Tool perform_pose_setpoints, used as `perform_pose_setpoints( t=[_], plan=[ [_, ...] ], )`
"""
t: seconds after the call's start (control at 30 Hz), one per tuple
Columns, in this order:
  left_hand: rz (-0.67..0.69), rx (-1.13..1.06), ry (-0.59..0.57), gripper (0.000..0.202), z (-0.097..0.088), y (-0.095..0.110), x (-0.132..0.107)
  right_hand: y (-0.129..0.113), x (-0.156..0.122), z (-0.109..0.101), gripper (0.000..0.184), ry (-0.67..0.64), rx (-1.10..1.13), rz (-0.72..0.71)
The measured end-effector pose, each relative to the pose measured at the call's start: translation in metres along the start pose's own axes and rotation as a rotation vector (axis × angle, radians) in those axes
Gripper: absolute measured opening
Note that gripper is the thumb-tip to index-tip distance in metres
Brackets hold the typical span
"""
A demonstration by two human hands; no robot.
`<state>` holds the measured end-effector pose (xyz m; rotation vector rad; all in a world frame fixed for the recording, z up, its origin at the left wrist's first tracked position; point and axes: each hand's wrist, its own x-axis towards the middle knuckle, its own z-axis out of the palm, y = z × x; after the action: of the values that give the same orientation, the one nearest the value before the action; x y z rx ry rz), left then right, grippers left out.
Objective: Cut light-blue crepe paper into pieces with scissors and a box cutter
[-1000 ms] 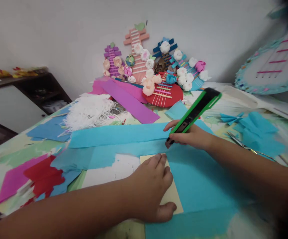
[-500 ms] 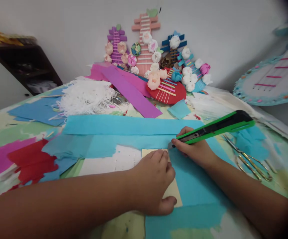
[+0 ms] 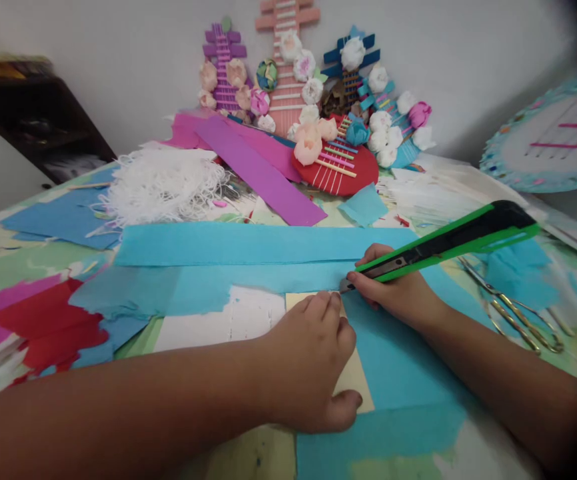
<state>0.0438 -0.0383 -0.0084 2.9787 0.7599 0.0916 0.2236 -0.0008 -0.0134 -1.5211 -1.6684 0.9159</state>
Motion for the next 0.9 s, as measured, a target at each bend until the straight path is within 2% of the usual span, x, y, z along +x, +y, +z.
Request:
perform_pose_setpoints(
  t=[0.2,0.47,0.63,0.9],
  plan=[
    [0.009,0.001,0.002,0.07,0.001,-0.001,0.0,-0.004,-0.001,0.002,0.029,-0.017,-0.023,-0.001],
    [0.02,0.017,0.038,0.068,0.003,-0.001,-0.002,0.005,-0.002,0.001,0.031,-0.01,0.047,-0.004],
    [0.023,0.02,0.024,0.069,0.003,-0.002,-0.001,0.009,0.0,-0.002,0.027,-0.018,0.123,-0.005],
    [0.019,0.02,-0.006,0.069,0.002,-0.001,0.0,0.008,0.002,-0.002,0.03,-0.041,0.106,0.024]
  ],
)
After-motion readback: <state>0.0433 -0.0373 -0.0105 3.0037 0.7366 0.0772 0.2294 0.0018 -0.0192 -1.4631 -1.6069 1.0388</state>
